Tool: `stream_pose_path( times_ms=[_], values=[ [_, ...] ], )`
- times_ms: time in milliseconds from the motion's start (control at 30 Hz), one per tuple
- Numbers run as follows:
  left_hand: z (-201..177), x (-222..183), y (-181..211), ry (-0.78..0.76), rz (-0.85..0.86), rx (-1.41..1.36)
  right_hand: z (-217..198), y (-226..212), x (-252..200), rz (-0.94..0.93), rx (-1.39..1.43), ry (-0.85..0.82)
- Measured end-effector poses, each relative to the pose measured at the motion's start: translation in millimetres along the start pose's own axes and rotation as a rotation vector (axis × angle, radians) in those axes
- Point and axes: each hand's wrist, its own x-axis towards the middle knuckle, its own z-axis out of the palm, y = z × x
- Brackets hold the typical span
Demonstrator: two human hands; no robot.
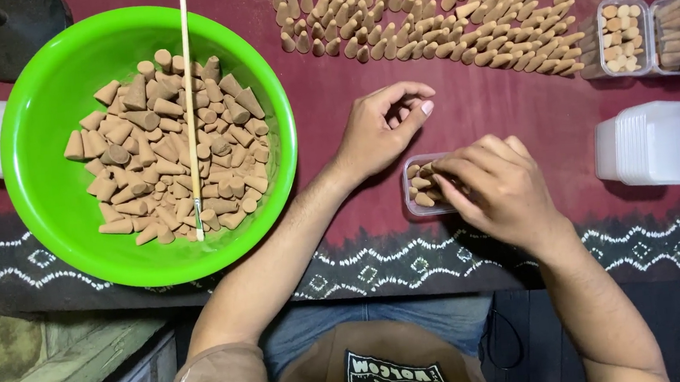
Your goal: The person is sorting and packing small incense cones from a large bowl and a table surface into a small plastic container.
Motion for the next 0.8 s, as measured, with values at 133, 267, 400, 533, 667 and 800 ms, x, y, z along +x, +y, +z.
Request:
stream_pose_path(
  times_ms=[133, 267, 400, 533, 667, 800],
  values=[
    [-2.6, 1.0, -0.4, -0.003, 0.048, 0.0, -2.4, 3.9, 1.0, -0.001, 0.033, 0.02],
    [-2.4, 0.8, 9.9, -0.07, 0.162, -0.035, -6.5, 19.1, -3.3, 0.124, 0.286, 0.17],
    [-2.6, -1.4, 13.2, -0.103, 0.23, -0.025, -13.8, 21.1, 0.3, 0.244, 0.597, 0.287],
    [-6.1, 1.0, 11.2, -0.053, 0.2, -0.011, -23.7, 1.2, 9.8, 0.262, 0.557, 0.19],
    [-6.3, 0.3, 9.4, -0.03, 0.166, -0.016, -25.9, -10.8, 11.9, 0.21, 0.381, 0.032],
    [-5.3, 0.3, 9.8, -0.023, 0.161, -0.013, -22.8, -12.2, 8.2, 0.111, 0.219, -0.088]
  ],
)
